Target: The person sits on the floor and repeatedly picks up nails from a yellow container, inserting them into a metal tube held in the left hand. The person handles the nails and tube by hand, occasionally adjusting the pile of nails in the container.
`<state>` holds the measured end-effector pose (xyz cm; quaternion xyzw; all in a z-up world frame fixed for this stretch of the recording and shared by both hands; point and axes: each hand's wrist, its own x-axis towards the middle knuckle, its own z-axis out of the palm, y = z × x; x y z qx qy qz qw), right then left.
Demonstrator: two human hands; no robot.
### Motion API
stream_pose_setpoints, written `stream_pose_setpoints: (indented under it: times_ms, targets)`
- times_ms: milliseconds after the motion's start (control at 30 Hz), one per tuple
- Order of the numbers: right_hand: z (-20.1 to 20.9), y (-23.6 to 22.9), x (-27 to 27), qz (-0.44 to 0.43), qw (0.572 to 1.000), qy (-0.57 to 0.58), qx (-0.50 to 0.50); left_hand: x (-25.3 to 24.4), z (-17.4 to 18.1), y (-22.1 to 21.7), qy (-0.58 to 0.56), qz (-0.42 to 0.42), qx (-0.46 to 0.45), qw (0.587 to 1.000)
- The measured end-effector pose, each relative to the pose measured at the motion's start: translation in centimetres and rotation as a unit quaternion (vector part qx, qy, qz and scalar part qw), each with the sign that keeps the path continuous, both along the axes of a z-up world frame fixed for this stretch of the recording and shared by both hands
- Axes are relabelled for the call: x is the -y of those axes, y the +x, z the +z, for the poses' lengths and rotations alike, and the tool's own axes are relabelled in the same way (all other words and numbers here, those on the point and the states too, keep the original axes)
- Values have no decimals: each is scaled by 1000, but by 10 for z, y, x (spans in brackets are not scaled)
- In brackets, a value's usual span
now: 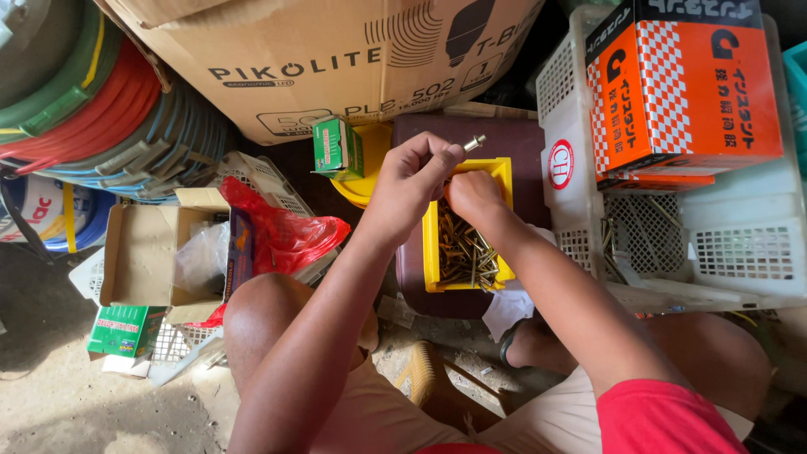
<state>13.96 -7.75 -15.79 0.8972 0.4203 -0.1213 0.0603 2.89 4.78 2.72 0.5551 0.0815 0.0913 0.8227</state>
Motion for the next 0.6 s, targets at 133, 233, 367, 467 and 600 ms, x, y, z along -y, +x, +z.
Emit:
stream_pose_setpoints:
  times_ms: [133, 233, 367, 467, 600]
  targets:
    - [24, -5, 0, -15, 999, 27, -35, 2, -5, 2, 2, 0, -3, 1000]
    - [44, -7, 2, 19, 999, -6, -27, 3, -7, 4, 8, -8, -1, 1000]
    - [63, -17, 11, -2, 998, 55, -25, 1, -1, 0, 15, -11, -10, 1000]
    - [96, -15, 31, -35, 990, 113, -70, 0, 1, -2, 10, -11, -8, 1000]
    - [157, -18, 59, -118, 957, 207, -169, 2, -2, -3, 17, -19, -16, 1000]
